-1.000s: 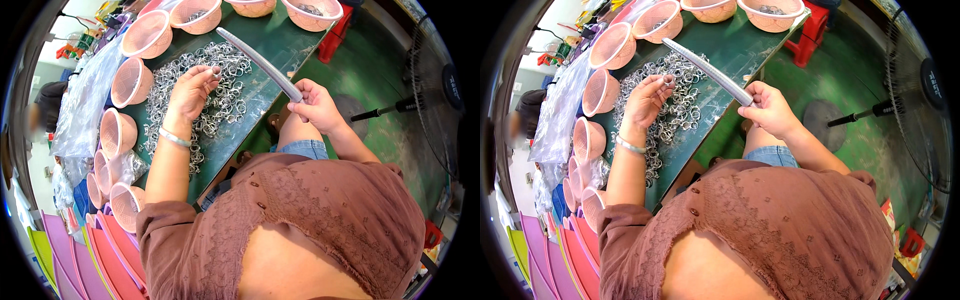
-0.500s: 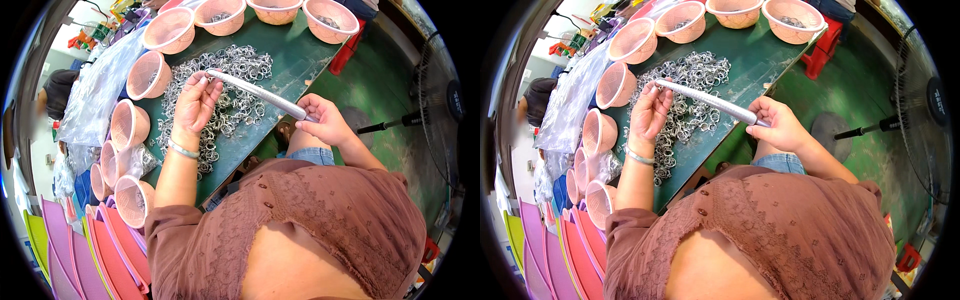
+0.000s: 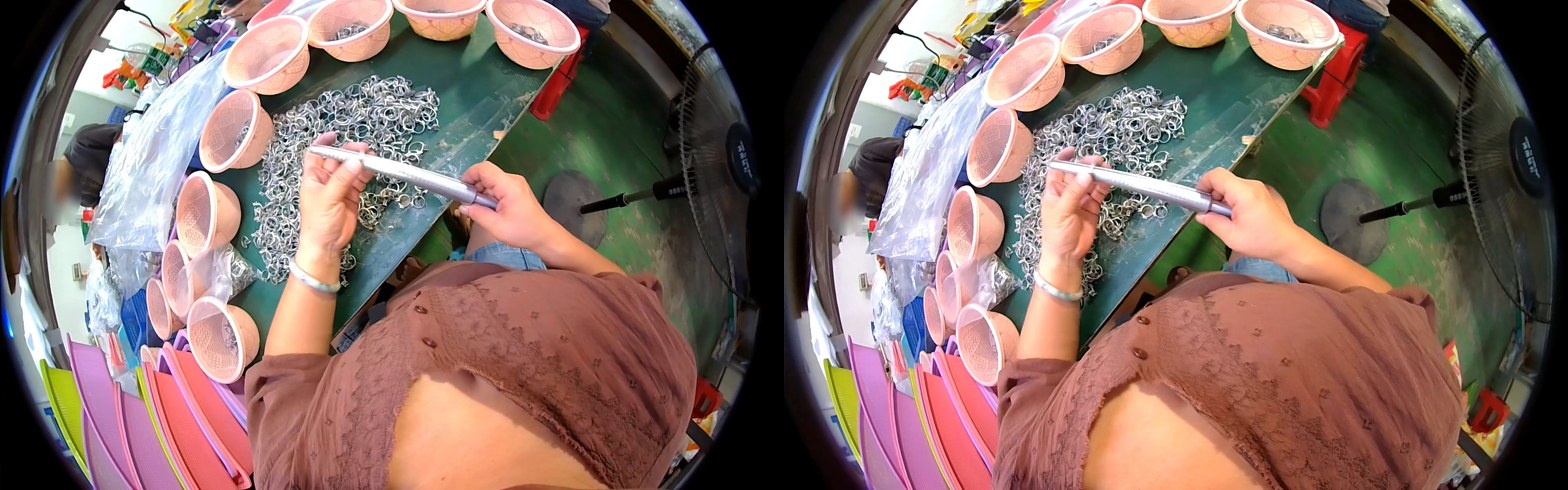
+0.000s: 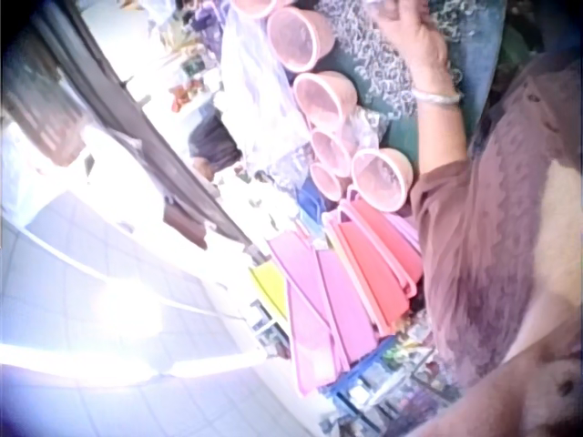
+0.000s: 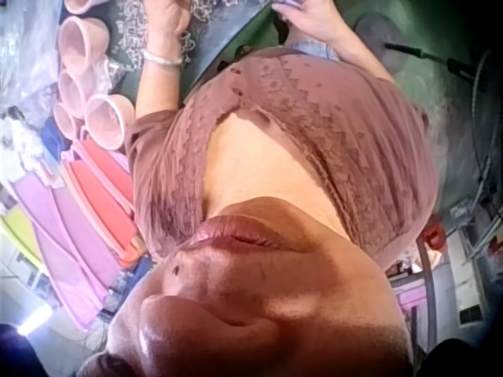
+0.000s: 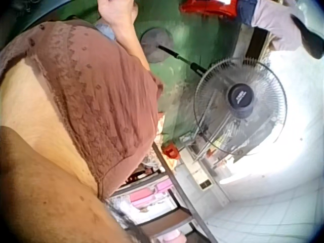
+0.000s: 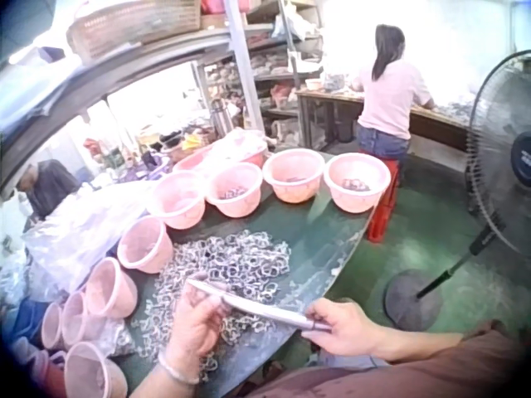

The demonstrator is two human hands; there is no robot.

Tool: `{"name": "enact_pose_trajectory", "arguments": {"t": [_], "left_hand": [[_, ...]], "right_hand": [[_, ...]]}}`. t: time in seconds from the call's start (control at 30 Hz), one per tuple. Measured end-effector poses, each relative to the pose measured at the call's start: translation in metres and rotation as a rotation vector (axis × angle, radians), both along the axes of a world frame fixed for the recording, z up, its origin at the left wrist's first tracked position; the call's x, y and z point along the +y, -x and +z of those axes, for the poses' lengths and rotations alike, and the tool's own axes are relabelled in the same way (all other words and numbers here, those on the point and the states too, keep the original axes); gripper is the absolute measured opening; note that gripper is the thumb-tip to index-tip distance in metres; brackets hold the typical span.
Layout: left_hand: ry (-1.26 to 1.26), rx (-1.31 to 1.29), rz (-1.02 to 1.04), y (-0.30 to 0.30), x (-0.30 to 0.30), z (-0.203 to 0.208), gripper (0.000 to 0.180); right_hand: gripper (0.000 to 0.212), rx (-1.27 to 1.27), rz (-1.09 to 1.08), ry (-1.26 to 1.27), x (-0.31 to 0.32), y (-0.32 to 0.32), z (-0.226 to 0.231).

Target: The person picks up metal rings from the table, slides them onto a tapered metal measuring rod to check their size, and sorts them into small pink plastic bowls.

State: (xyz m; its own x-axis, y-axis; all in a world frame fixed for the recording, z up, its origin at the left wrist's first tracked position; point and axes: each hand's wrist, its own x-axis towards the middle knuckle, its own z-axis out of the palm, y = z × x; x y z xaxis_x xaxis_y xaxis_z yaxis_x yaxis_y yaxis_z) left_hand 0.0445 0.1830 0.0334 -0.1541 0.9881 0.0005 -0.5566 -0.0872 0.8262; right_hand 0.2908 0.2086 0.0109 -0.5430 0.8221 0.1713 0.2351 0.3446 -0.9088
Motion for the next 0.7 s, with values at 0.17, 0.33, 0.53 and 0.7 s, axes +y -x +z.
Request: {"name": "enact_pose_trajectory", "arguments": {"t": [0.17, 0.33, 0.53, 0.7], "left_hand": [[-0.013, 0.042, -0.138, -0.033, -0.010, -0.008, 0.072], [-0.094, 0.130, -0.095, -0.029, -0.009, -0.007, 0.072], [-0.118, 0.154, -0.094, -0.029, -0.013, -0.004, 0.075], [-0.172, 0.184, -0.125, -0.028, -0.015, -0.003, 0.077]], "right_hand": [[0.025, 0.063, 0.054, -0.149, 0.003, 0.019, 0.009], [0.026, 0.114, 0.021, -0.218, 0.005, 0.027, 0.007], [0.026, 0.121, 0.000, -0.315, 0.005, 0.029, 0.007], [0.029, 0.055, -0.041, -0.553, 0.006, 0.027, 0.011]]}}
